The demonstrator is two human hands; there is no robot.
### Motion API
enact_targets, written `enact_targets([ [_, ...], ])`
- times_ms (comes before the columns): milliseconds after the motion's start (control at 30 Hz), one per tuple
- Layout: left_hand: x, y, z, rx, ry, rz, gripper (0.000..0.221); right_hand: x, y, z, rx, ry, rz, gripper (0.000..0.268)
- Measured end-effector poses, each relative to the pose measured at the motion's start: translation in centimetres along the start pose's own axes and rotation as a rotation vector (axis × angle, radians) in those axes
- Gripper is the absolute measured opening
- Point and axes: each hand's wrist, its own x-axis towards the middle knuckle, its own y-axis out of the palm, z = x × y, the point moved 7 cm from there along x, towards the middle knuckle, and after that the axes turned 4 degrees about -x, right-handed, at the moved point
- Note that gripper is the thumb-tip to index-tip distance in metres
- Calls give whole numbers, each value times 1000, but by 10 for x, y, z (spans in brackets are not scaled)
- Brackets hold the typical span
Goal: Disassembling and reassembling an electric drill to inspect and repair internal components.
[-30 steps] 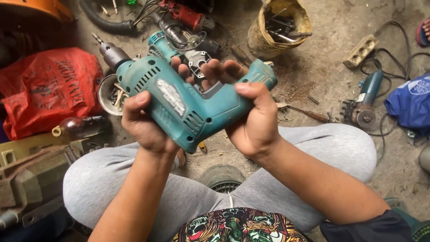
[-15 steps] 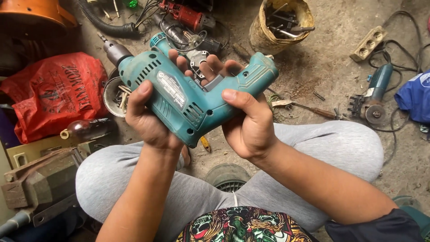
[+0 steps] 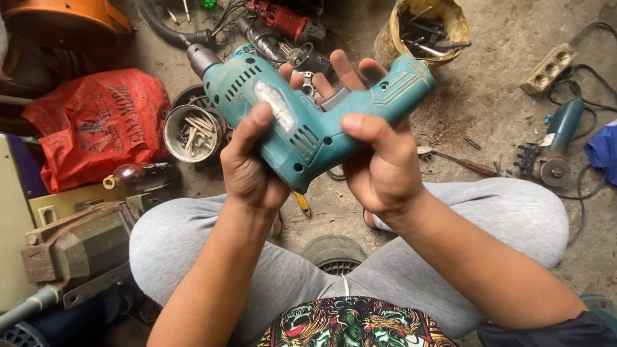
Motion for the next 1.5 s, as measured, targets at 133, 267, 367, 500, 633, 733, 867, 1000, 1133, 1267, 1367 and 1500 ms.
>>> enact_targets([
  [133,1,4,-7,6,95,82,61,-5,4,-19,-54,137,-156,66],
  [267,1,11,-18,146,167,75,72,-5,2,-26,1,304,-274,70],
  [367,-1,10,-19,199,205,101,72,-8,2,-25,9,292,-274,65],
  [500,1,6,-17,230,192,57,75,-11,-3,-22,-29,252,-227,45],
  [633,1,8,-15,248,199,60,76,-12,-5,-16,-56,230,-240,36],
  [733,-1,12,-16,237,198,39,77,-12,-2,-18,-81,210,-237,42],
  [867,-1,9,-16,227,202,28,71,-13,-2,-28,-132,252,-256,40],
  [1000,3,1,-17,220,203,52,69,-9,1,-26,-206,364,-289,54],
  [1133,3,-5,-16,272,225,-14,66,-11,-4,-32,-193,417,-329,55],
  [1267,1,-5,-10,302,245,-58,62,-14,-6,-37,-201,417,-358,51],
  [1367,1,-5,-8,289,253,-67,55,-13,-5,-33,-218,394,-396,53],
  [1500,1,-4,-4,240,254,-63,52,-14,-6,-31,-257,330,-375,46],
])
